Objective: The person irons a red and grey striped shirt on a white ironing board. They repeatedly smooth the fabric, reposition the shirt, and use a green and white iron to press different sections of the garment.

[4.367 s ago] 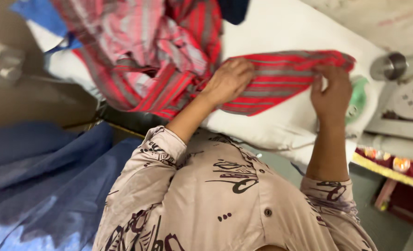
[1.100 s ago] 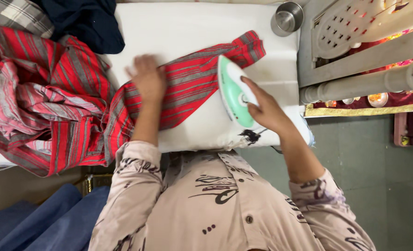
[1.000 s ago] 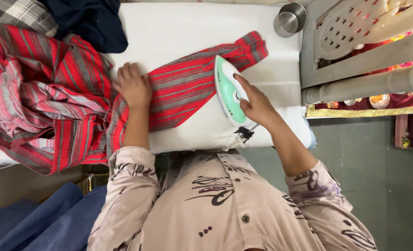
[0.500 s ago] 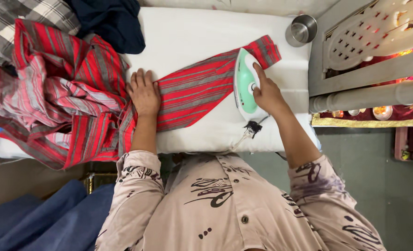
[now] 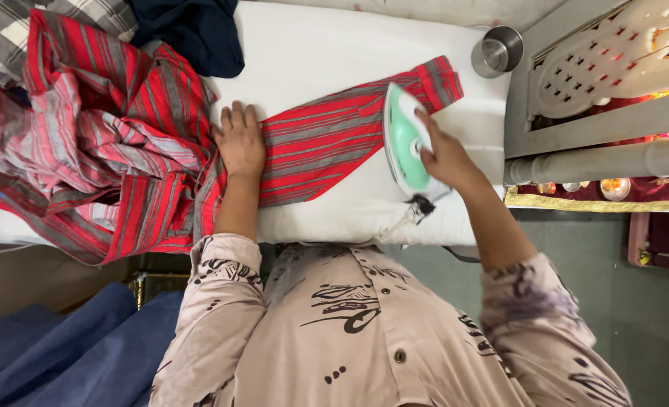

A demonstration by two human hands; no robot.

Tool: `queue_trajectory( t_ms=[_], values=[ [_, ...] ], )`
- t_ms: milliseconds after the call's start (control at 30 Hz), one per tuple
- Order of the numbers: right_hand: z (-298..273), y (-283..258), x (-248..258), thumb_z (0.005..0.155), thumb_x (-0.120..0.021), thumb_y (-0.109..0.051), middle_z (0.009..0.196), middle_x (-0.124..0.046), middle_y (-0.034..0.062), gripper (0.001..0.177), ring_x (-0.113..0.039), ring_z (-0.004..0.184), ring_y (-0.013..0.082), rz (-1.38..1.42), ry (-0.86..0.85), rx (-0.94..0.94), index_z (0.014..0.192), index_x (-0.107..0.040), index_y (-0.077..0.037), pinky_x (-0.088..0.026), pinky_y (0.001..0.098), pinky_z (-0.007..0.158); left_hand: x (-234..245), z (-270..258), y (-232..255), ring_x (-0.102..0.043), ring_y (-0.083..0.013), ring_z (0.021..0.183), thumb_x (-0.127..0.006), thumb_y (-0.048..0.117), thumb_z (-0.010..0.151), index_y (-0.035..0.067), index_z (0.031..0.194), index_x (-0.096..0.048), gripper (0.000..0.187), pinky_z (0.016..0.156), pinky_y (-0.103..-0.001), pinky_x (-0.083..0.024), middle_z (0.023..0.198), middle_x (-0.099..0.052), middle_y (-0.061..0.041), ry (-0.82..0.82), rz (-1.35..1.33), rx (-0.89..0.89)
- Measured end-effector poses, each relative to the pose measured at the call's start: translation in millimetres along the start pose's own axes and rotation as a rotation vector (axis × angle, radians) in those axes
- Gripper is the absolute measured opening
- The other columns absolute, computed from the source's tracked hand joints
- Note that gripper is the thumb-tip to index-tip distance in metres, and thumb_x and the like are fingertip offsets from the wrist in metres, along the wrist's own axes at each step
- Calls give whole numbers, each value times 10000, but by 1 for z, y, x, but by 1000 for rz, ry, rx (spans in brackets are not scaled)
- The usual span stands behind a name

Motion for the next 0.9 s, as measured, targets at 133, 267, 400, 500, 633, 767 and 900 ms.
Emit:
queue_trajectory(
  t_ms=[133, 267, 400, 500, 633, 767, 900],
  values=[
    [-33, -15, -8, 907, -607, -53, 1496, -544, 274, 777, -580, 1280, 472, 4, -46, 378, 1609, -291, -151, -478, 493, 1028, 12, 10, 1, -514, -327, 1333, -658, 257, 963, 149, 1357, -589, 415, 967, -581, -458, 1464, -552, -101, -41, 123, -35],
    [10, -9, -21, 889, -618, -63, 1431, -565, 277, 810, -627, 1216, 449, 23, -48, 316, 1618, -274, -138, -502, 471, 1025, 43, 7, -2, -613, -306, 1150, -771, 351, 860, 110, 1258, -598, 497, 938, -546, -487, 1238, -631, -96, -258, 108, 43],
    [71, -32, -14, 939, -656, -106, 1374, -591, 297, 806, -623, 1217, 456, -15, 25, 275, 1623, -231, -94, -487, 483, 1039, 65, -16, -19, -664, -299, 1038, -810, 367, 778, 89, 1144, -646, 489, 888, -491, -502, 1102, -688, -103, -289, 153, 97],
    [75, -45, -22, 945, -681, -135, 1359, -598, 311, 792, -623, 1213, 457, -47, -16, 327, 1607, -248, -92, -494, 483, 1029, 68, -37, -43, -696, -285, 986, -739, 237, 836, 115, 1059, -694, 258, 881, -473, -512, 1023, -730, -93, -240, 152, 126],
    [37, -53, -53, 916, -663, -172, 1267, -646, 278, 788, -670, 1113, 427, -73, -250, 253, 1595, -266, -145, -523, 486, 961, 69, -51, -62, -729, -344, 890, -653, 165, 868, 97, 953, -722, 129, 821, -494, -542, 908, -753, -164, -262, 30, 173],
    [21, -77, -72, 891, -690, -127, 1366, -606, 297, 799, -639, 1092, 472, -113, -170, 420, 1573, -275, -111, -507, 527, 921, 79, -48, -70, -708, -431, 841, -678, 232, 907, 85, 980, -722, 170, 762, -556, -541, 873, -730, -224, -197, -206, 261],
    [89, -100, -75, 924, -698, -125, 1253, -638, 322, 810, -627, 1127, 489, -127, -28, 407, 1604, -259, -84, -506, 537, 973, 76, -43, -71, -700, -435, 864, -684, 333, 956, 88, 985, -721, 250, 752, -562, -540, 890, -730, -217, -171, -277, 322]
  ],
)
Point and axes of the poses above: each hand's wrist, its own z-axis towards the middle knuckle, its own x-axis out of the back of the hand, y = z × x, the point moved 5 cm from there along z, towards the middle knuckle
